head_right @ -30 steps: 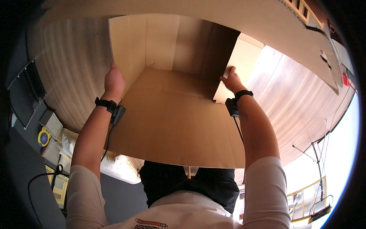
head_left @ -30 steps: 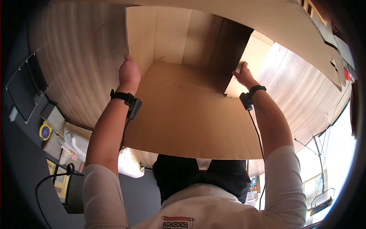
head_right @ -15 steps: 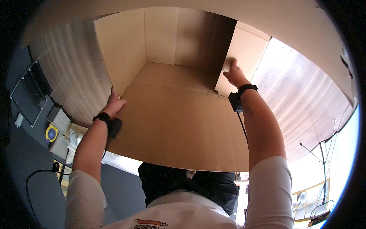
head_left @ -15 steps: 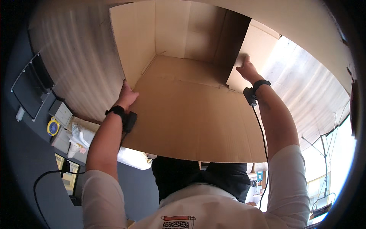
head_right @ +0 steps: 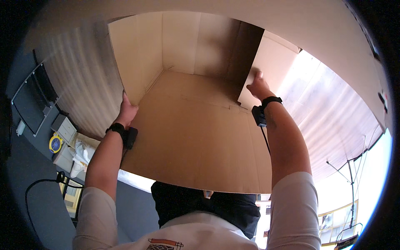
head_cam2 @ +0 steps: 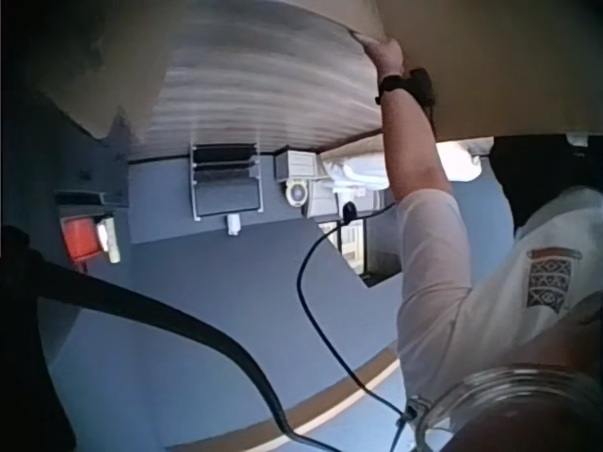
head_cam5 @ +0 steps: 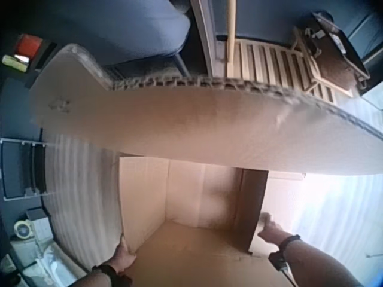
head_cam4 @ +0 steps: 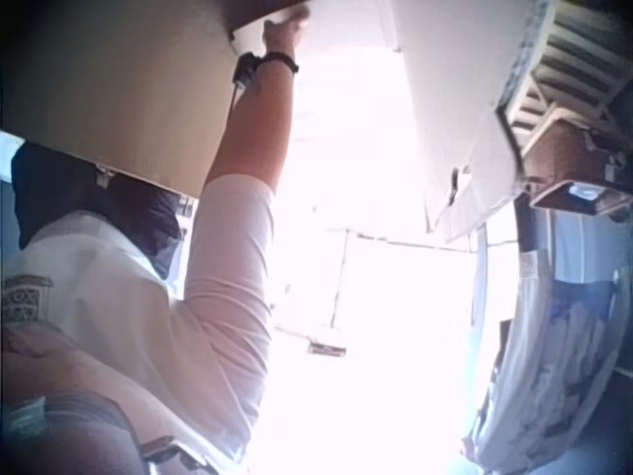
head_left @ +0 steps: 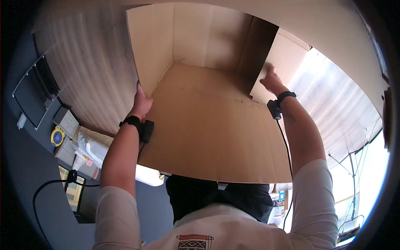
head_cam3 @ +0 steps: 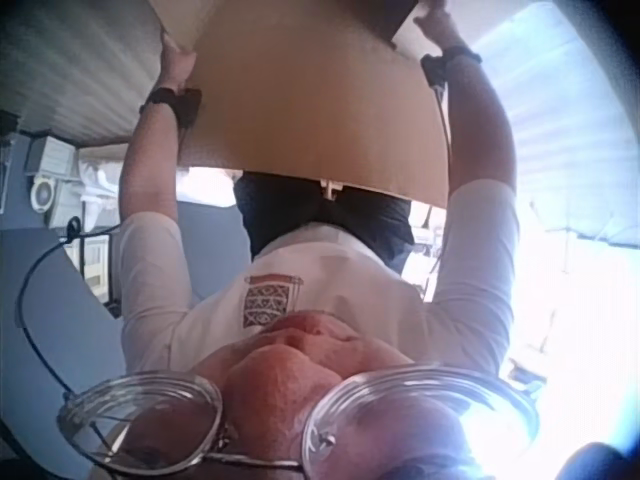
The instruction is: Assemble a cardboard box by folding and interlocking the flaps.
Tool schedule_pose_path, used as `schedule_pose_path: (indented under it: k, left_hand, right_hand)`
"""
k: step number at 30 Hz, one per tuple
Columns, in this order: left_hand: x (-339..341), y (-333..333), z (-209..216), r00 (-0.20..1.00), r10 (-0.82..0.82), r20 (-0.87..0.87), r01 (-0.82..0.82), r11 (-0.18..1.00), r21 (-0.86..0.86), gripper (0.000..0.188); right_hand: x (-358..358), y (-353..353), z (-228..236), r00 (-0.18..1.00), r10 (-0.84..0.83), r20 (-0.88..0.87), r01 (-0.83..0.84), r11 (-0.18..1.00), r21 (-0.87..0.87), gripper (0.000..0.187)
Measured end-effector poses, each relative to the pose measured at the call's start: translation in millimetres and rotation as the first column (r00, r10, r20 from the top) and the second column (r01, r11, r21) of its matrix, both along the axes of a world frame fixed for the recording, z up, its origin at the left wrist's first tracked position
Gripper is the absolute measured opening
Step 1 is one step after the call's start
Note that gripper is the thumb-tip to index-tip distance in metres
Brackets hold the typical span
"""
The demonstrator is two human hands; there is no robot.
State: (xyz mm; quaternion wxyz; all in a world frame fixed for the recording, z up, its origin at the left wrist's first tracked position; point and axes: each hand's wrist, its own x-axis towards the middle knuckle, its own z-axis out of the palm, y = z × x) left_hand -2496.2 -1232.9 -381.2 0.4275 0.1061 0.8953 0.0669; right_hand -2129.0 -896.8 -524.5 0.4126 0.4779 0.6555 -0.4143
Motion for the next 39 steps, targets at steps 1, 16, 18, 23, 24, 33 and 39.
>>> schedule_pose_path:
  k: [1,16,18,23,24,33,39]
  left_hand:
    - [1.2,-3.1,-1.5,0.996,0.078,0.053,-0.076,0.996,-0.036,0.067]
    - [-24.1,27.2,-27.8,0.956,0.294,-0.017,-0.268,0.892,0.364,0.062]
    - [-19.2,35.5,-23.1,0.967,0.253,-0.024,-0.239,0.939,0.249,0.067]
    - [-8.4,45.9,-19.4,0.993,-0.039,-0.113,0.052,0.992,0.118,0.073]
    - [-7.1,42.9,-17.6,0.993,-0.034,-0.116,0.048,0.992,0.117,0.073]
    - [-21.2,9.2,-19.7,0.975,0.215,0.055,-0.219,0.972,0.091,0.066]
    - [-21.7,17.0,-26.9,0.985,0.174,-0.003,-0.174,0.983,0.056,0.058]
  right_hand:
    - [-1.0,-0.6,-1.3,1.000,0.000,0.000,0.000,1.000,-0.006,0.069]
    - [-4.0,8.5,-9.9,0.984,0.177,-0.036,-0.172,0.978,0.120,0.035]
    - [1.5,4.8,-13.0,0.982,0.182,-0.055,-0.175,0.978,0.116,0.035]
    - [10.8,3.1,-20.3,0.953,0.274,-0.130,-0.252,0.954,0.160,0.041]
    - [8.9,3.5,-19.4,0.955,0.274,-0.115,-0.266,0.961,0.074,0.052]
    - [-15.1,-95.1,73.1,0.844,0.456,-0.282,-0.536,0.713,-0.451,0.100]
    - [-29.0,-132.2,96.3,0.889,0.421,-0.179,-0.444,0.702,-0.557,0.098]
